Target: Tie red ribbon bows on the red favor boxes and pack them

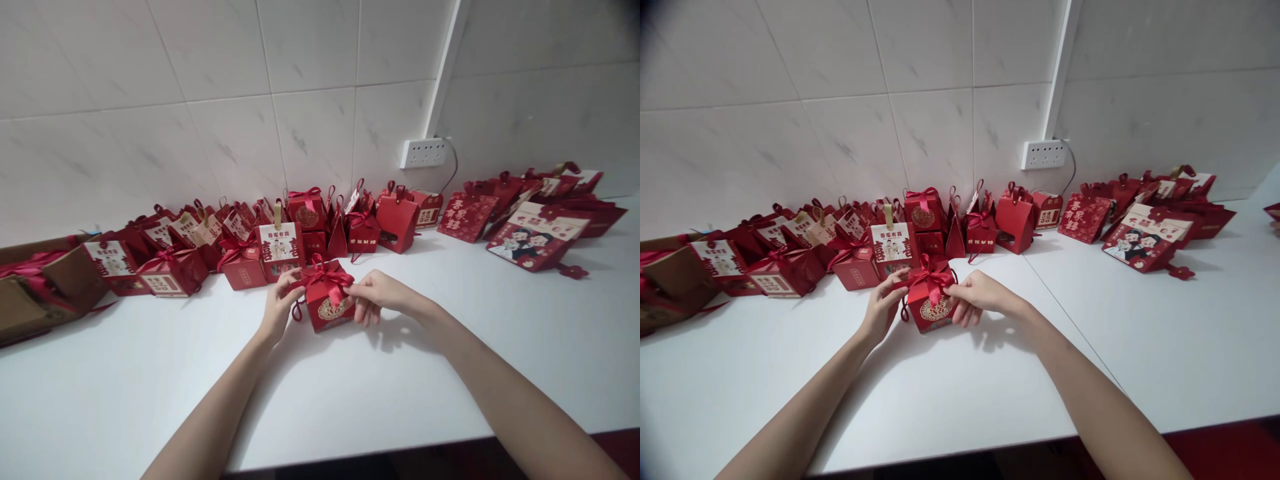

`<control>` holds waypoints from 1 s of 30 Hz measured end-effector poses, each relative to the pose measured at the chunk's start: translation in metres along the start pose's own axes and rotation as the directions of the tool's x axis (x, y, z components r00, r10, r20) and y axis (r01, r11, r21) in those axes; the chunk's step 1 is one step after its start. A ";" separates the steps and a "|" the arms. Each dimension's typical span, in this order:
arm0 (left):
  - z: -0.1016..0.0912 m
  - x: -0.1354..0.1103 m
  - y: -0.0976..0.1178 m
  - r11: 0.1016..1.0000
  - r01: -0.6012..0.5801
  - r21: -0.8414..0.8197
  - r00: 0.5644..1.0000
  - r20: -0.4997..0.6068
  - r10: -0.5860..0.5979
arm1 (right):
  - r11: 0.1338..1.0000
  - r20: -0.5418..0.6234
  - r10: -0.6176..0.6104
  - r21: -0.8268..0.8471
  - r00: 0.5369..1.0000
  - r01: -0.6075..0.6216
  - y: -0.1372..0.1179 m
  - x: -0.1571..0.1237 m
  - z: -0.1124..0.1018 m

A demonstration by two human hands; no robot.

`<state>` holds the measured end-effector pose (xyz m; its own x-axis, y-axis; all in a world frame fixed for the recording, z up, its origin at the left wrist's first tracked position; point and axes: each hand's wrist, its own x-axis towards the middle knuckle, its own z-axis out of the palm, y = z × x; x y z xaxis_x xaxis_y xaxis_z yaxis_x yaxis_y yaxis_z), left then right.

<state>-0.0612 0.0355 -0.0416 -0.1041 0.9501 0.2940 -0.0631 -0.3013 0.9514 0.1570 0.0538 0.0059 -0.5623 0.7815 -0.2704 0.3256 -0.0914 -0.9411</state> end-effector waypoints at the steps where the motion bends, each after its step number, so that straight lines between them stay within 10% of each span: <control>1: 0.000 0.000 0.000 1.000 0.001 0.003 1.000 0.000 -0.001 | 1.000 -0.008 -0.004 0.015 1.000 0.004 -0.001 0.000 0.001; 6: 0.005 -0.001 0.002 1.000 0.006 0.025 1.000 -0.012 -0.006 | 0.994 -0.081 -0.101 0.043 0.992 0.104 0.000 0.003 0.013; 11: 0.001 0.007 0.009 0.940 0.105 -0.326 0.968 -0.184 -0.172 | 0.892 -0.219 -0.230 0.343 0.948 0.296 -0.001 0.002 -0.003; 17: -0.036 0.028 0.019 0.874 -0.067 -0.481 0.814 -0.533 -0.231 | 0.357 -0.700 -0.325 0.532 0.636 0.767 0.005 -0.014 -0.063; 30: -0.035 0.026 0.022 0.812 -0.090 -0.577 0.754 -0.572 -0.323 | 0.151 -0.712 -0.101 0.680 0.695 0.718 0.006 -0.012 -0.067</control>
<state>-0.0998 0.0511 -0.0158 -0.6262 0.7673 -0.1383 -0.6145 -0.3765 0.6932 0.2171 0.0850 0.0168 0.1172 0.9918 0.0518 -0.8709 0.1277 -0.4746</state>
